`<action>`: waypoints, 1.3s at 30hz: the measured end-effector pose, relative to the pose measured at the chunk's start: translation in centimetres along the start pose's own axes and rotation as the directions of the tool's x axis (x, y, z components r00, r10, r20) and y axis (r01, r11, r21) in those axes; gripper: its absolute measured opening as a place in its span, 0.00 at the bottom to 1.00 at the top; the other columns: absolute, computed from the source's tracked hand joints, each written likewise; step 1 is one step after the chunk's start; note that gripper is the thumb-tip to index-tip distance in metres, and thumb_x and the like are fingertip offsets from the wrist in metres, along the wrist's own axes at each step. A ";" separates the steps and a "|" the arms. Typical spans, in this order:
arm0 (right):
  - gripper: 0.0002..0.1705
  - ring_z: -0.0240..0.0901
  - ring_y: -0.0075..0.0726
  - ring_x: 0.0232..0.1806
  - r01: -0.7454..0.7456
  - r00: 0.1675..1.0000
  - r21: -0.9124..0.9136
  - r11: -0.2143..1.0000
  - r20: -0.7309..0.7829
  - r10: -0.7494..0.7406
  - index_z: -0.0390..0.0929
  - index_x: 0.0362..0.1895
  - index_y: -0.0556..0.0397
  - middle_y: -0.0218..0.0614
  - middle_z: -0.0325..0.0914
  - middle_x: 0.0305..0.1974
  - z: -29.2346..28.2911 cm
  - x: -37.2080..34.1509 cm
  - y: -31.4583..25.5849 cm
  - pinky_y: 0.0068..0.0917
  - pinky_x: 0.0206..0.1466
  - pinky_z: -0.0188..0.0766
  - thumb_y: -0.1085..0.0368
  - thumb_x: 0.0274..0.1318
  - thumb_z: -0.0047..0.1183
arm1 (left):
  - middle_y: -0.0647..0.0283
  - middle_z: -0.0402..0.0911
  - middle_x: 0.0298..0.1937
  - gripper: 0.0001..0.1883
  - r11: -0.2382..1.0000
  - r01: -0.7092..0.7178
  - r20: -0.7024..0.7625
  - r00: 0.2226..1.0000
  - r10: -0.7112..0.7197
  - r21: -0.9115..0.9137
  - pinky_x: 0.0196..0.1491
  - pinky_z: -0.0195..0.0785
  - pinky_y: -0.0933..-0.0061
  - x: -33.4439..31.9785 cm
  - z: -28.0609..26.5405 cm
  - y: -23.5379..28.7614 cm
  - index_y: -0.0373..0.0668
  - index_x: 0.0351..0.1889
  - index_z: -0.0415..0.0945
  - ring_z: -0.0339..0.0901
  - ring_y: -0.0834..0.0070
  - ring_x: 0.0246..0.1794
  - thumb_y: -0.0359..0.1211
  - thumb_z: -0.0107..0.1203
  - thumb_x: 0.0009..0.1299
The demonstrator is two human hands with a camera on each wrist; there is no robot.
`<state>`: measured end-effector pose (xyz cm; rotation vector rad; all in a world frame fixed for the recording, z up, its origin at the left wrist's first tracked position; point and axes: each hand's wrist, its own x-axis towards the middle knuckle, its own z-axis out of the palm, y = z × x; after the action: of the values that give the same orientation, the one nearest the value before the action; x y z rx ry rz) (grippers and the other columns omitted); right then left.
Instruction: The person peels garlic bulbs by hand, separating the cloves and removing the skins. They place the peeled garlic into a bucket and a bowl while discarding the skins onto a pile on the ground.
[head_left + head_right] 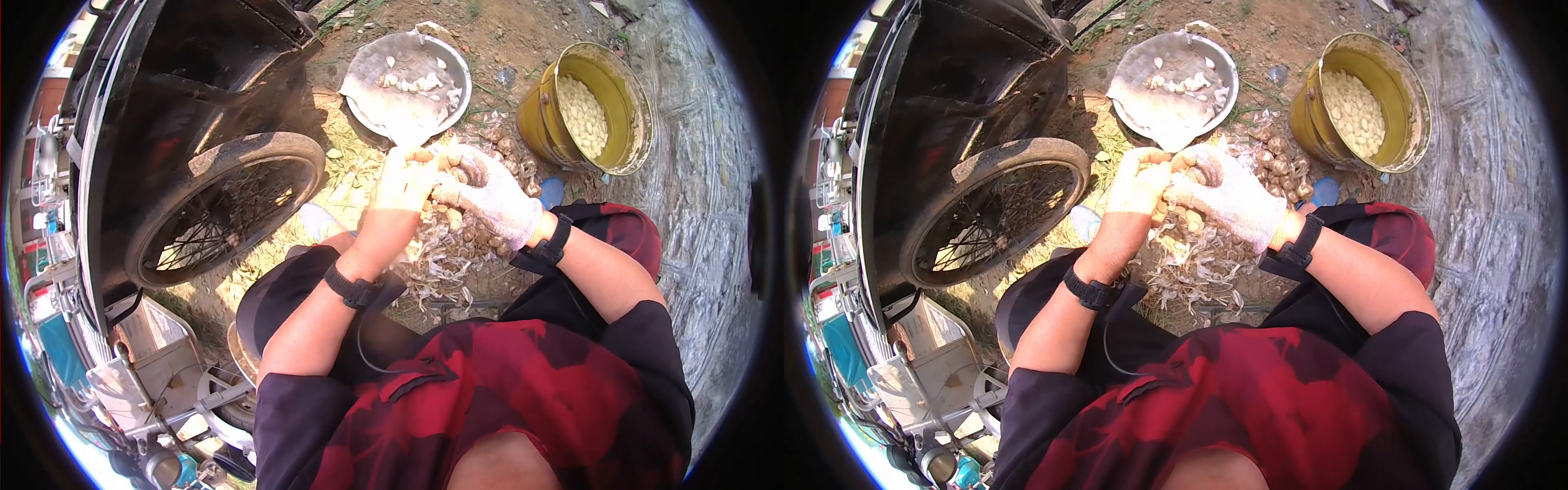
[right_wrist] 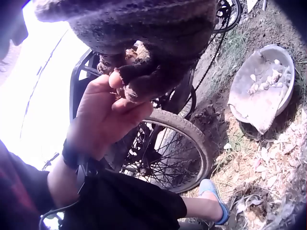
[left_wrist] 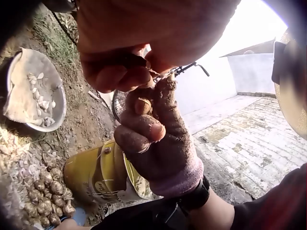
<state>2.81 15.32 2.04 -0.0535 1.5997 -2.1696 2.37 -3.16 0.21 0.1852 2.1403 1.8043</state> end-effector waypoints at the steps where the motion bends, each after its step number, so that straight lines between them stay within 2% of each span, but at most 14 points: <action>1: 0.18 0.67 0.18 0.43 0.005 1.000 -0.070 0.998 0.020 -0.004 0.72 0.50 0.55 0.28 0.73 0.41 -0.3 0.0 0.1 0.21 0.45 0.68 0.63 0.59 0.61 | 0.70 0.73 0.34 0.10 0.992 -0.097 -0.009 0.995 0.098 0.084 0.24 0.56 0.86 0.0 0.0 -0.1 0.43 0.53 0.67 0.64 0.89 0.24 0.33 0.46 0.76; 5: 0.15 0.63 0.16 0.37 0.078 0.996 -0.289 0.954 0.054 -0.065 0.72 0.44 0.53 0.25 0.68 0.34 -0.2 0.1 -0.8 0.19 0.38 0.65 0.62 0.57 0.62 | 0.69 0.75 0.36 0.10 0.911 -0.375 -0.079 0.916 0.393 0.172 0.25 0.57 0.86 0.5 1.0 0.0 0.41 0.53 0.67 0.64 0.90 0.24 0.29 0.44 0.76; 9: 0.14 0.66 0.15 0.33 -0.077 0.994 -0.187 0.979 -0.095 0.060 0.72 0.43 0.53 0.26 0.70 0.34 1.4 -0.7 -1.5 0.18 0.34 0.66 0.62 0.59 0.61 | 0.67 0.76 0.37 0.10 0.747 -0.527 -0.076 0.794 0.603 0.405 0.27 0.62 0.84 1.0 1.1 0.2 0.41 0.54 0.66 0.69 0.87 0.25 0.27 0.43 0.76; 10: 0.13 0.67 0.15 0.31 -0.098 0.990 -0.081 0.992 -0.109 0.089 0.71 0.43 0.53 0.27 0.71 0.34 1.6 -0.8 -1.3 0.18 0.32 0.67 0.62 0.60 0.60 | 0.65 0.76 0.37 0.10 0.958 -0.276 -0.132 0.950 0.285 0.079 0.26 0.63 0.84 0.6 1.1 1.8 0.41 0.54 0.66 0.69 0.86 0.24 0.28 0.43 0.76; 11: 0.13 0.68 0.16 0.30 -0.116 0.986 0.026 0.993 -0.121 0.119 0.71 0.43 0.53 0.28 0.72 0.34 1.7 -0.8 -1.3 0.18 0.30 0.68 0.62 0.61 0.59 | 0.64 0.77 0.37 0.10 0.966 0.045 -0.065 0.996 -0.064 -0.254 0.26 0.63 0.84 0.4 1.2 2.8 0.41 0.54 0.65 0.69 0.85 0.22 0.28 0.43 0.76; 15: 0.13 0.70 0.17 0.29 -0.030 0.984 0.052 0.998 -0.173 0.039 0.70 0.45 0.53 0.30 0.73 0.34 1.0 -0.5 -0.5 0.17 0.29 0.69 0.61 0.63 0.57 | 0.65 0.75 0.33 0.11 0.957 0.055 -0.102 0.991 -0.087 -0.286 0.22 0.60 0.84 1.2 1.7 2.7 0.41 0.55 0.64 0.66 0.86 0.18 0.30 0.43 0.77; 20: 0.12 0.75 0.20 0.38 -0.109 0.993 0.286 0.952 -0.003 0.115 0.70 0.52 0.52 0.31 0.75 0.39 -0.7 -0.4 -1.1 0.19 0.36 0.75 0.60 0.70 0.45 | 0.69 0.72 0.29 0.13 0.801 0.164 -0.013 0.978 -0.210 -0.575 0.32 0.62 0.84 1.9 2.0 4.1 0.40 0.56 0.66 0.65 0.87 0.26 0.31 0.47 0.75; 21: 0.15 0.77 0.25 0.45 -0.202 0.979 0.594 0.779 0.091 0.185 0.69 0.56 0.52 0.32 0.76 0.45 -0.9 -0.6 -1.5 0.22 0.42 0.79 0.59 0.72 0.42 | 0.69 0.72 0.29 0.13 0.801 0.166 -0.010 0.978 -0.210 -0.575 0.32 0.62 0.84 1.8 2.0 4.4 0.40 0.56 0.66 0.65 0.87 0.26 0.31 0.47 0.75; 24: 0.18 0.78 0.29 0.49 -0.218 0.976 0.690 0.690 0.149 0.159 0.68 0.58 0.52 0.34 0.76 0.50 -2.2 -0.7 -0.8 0.26 0.44 0.80 0.57 0.72 0.42 | 0.69 0.74 0.26 0.10 0.860 0.132 -0.011 0.987 -0.158 -0.493 0.22 0.58 0.85 1.7 2.0 4.5 0.42 0.54 0.67 0.63 0.89 0.17 0.32 0.47 0.77; 26: 0.19 0.77 0.30 0.49 -0.234 0.972 0.693 0.682 0.191 0.139 0.68 0.58 0.53 0.36 0.76 0.52 -3.1 -1.3 -1.5 0.26 0.45 0.80 0.57 0.70 0.45 | 0.70 0.75 0.28 0.08 0.985 0.131 -0.083 0.987 -0.141 -0.114 0.23 0.57 0.85 1.7 1.9 3.9 0.40 0.48 0.72 0.62 0.90 0.19 0.32 0.51 0.74; 27: 0.20 0.77 0.30 0.50 -0.187 0.981 0.607 0.772 0.156 0.116 0.68 0.59 0.54 0.37 0.76 0.52 -3.4 -1.0 -1.3 0.27 0.47 0.80 0.57 0.69 0.47 | 0.73 0.73 0.27 0.07 0.993 -0.063 -0.133 0.988 0.077 0.103 0.22 0.54 0.85 2.0 2.0 3.1 0.39 0.43 0.77 0.60 0.91 0.19 0.32 0.55 0.72; 30: 0.20 0.76 0.27 0.49 -0.112 0.994 0.470 0.875 0.046 0.102 0.71 0.57 0.55 0.36 0.77 0.50 -3.8 -1.1 -1.0 0.26 0.49 0.77 0.59 0.66 0.51 | 0.75 0.72 0.25 0.08 0.995 0.018 -0.046 0.999 -0.014 0.102 0.22 0.53 0.85 1.1 1.8 2.0 0.38 0.44 0.79 0.59 0.91 0.19 0.31 0.56 0.71; 33: 0.14 0.72 0.20 0.45 -0.061 0.997 0.044 0.997 -0.034 0.063 0.74 0.52 0.56 0.33 0.77 0.45 -4.1 -1.2 -1.1 0.21 0.46 0.72 0.64 0.66 0.51 | 0.77 0.69 0.23 0.11 0.994 0.107 0.004 0.994 -0.107 0.023 0.21 0.51 0.85 0.8 1.8 2.7 0.38 0.47 0.79 0.58 0.91 0.17 0.32 0.57 0.70; 39: 0.13 0.72 0.19 0.43 -0.097 0.992 0.026 0.995 -0.083 0.099 0.75 0.51 0.56 0.30 0.76 0.45 -3.1 -1.3 -0.8 0.21 0.46 0.72 0.63 0.67 0.52 | 0.77 0.68 0.22 0.13 0.999 0.032 0.091 0.995 -0.032 0.001 0.20 0.48 0.84 -0.1 1.6 2.1 0.38 0.49 0.79 0.57 0.90 0.16 0.34 0.57 0.70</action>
<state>2.79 18.78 2.06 0.1224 1.5899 -2.1391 2.72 -1.32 2.02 0.2275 2.0682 1.7441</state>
